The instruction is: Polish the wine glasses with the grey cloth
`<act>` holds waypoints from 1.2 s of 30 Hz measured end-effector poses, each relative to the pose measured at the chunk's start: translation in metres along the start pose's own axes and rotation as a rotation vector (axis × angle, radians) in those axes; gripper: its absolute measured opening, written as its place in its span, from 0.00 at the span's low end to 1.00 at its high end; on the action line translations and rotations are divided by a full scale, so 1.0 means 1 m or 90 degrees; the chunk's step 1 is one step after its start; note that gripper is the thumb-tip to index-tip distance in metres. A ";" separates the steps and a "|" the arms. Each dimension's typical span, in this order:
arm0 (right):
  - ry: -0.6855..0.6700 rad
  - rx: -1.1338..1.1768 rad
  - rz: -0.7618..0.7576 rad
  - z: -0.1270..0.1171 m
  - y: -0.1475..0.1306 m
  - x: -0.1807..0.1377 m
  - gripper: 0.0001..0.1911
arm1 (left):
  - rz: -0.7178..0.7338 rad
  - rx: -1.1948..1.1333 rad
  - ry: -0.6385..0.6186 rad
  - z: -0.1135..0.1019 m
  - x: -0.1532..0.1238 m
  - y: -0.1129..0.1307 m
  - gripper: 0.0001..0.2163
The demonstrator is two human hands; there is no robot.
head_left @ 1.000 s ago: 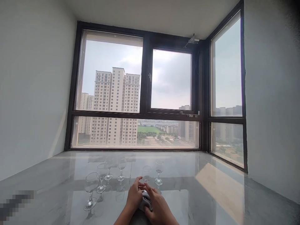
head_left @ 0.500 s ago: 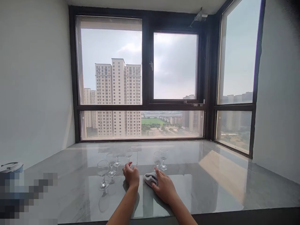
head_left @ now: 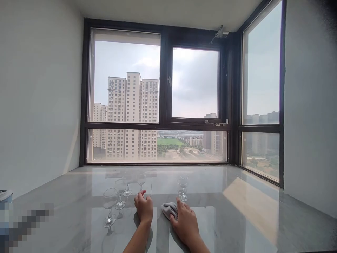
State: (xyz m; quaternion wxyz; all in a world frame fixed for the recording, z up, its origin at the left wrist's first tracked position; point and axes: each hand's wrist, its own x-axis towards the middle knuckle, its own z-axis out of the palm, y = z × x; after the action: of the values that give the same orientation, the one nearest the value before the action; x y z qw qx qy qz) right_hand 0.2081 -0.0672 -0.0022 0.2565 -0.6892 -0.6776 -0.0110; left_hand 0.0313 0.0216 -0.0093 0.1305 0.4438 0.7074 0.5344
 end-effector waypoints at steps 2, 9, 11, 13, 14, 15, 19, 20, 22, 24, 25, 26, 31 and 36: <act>-0.004 -0.003 0.013 -0.001 0.000 0.001 0.34 | 0.009 0.012 -0.010 -0.001 0.003 0.001 0.14; 0.008 -0.019 0.049 0.001 0.005 0.004 0.34 | 0.001 0.076 -0.021 -0.004 0.023 -0.005 0.15; 0.015 -0.029 0.062 0.002 0.006 0.004 0.33 | 0.017 0.090 -0.033 -0.003 0.024 -0.006 0.16; 0.020 -0.041 0.075 0.003 0.007 0.004 0.31 | 0.026 0.104 -0.042 -0.001 0.023 -0.006 0.17; 0.022 -0.045 0.080 0.004 0.007 0.004 0.31 | 0.026 0.112 -0.043 0.001 0.022 -0.005 0.17; 0.023 -0.047 0.084 0.005 0.008 0.005 0.30 | 0.026 0.119 -0.044 0.002 0.022 -0.004 0.17; 0.026 -0.051 0.087 0.011 0.012 0.008 0.30 | 0.025 0.136 -0.040 0.007 0.023 -0.002 0.18; 0.029 -0.052 0.089 0.012 0.013 0.009 0.30 | 0.029 0.138 -0.040 0.008 0.024 -0.003 0.19; 0.038 -0.048 0.092 0.015 0.015 0.012 0.30 | 0.045 0.143 -0.043 0.011 0.026 -0.006 0.18; 0.047 -0.044 0.096 0.017 0.016 0.014 0.30 | 0.063 0.147 -0.046 0.013 0.027 -0.010 0.17; 0.050 -0.043 0.096 0.017 0.017 0.015 0.30 | 0.070 0.149 -0.046 0.013 0.028 -0.011 0.17; 0.050 -0.044 0.096 0.017 0.017 0.015 0.30 | 0.074 0.151 -0.049 0.014 0.028 -0.012 0.16; 0.018 -0.037 0.105 0.013 0.018 0.014 0.32 | 0.059 0.146 -0.068 0.011 0.026 -0.007 0.18; -0.001 -0.031 0.106 0.006 0.015 0.011 0.31 | 0.029 0.162 -0.075 0.009 0.023 0.001 0.21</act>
State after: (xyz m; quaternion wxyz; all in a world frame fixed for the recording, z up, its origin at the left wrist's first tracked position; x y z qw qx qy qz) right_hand 0.2212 -0.0542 -0.0089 0.2390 -0.7492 -0.6177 -0.0058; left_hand 0.0240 0.0451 -0.0051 0.1022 0.5030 0.7506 0.4161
